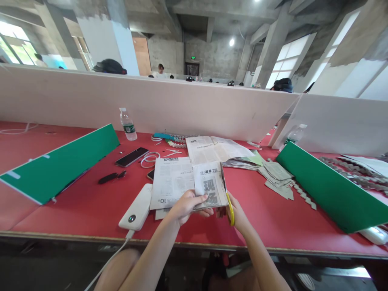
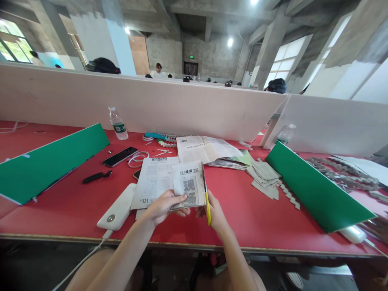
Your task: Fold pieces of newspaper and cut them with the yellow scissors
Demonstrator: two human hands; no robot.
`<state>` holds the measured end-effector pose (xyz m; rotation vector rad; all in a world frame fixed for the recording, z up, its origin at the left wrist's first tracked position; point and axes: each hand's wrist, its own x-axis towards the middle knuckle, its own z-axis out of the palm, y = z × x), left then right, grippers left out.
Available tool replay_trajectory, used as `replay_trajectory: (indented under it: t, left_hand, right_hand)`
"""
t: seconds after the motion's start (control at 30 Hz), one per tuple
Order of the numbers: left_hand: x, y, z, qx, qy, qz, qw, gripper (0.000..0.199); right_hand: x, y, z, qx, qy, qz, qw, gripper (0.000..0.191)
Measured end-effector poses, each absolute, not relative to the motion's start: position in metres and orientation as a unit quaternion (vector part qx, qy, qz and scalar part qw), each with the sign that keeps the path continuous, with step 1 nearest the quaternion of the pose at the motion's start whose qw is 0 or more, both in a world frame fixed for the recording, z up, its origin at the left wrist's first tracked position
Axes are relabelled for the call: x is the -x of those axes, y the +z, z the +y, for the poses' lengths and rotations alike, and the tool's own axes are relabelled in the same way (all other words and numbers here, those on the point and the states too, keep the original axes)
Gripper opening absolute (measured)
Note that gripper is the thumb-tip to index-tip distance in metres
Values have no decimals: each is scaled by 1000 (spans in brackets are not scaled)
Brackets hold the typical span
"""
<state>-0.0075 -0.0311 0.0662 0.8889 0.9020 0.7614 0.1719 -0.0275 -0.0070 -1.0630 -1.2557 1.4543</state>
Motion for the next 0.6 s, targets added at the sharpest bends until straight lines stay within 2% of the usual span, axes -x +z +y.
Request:
replay_trajectory:
  t: [0.23,0.6]
  left_hand:
    - [5,65,-33,-401,337,405,749,22]
    - [4,62,-34,-387,312,397,771,20]
  right_hand:
    - [-175,12,-33,455,561,-516,460,27]
    - [-177,11,-31,444,562,-504,483,23]
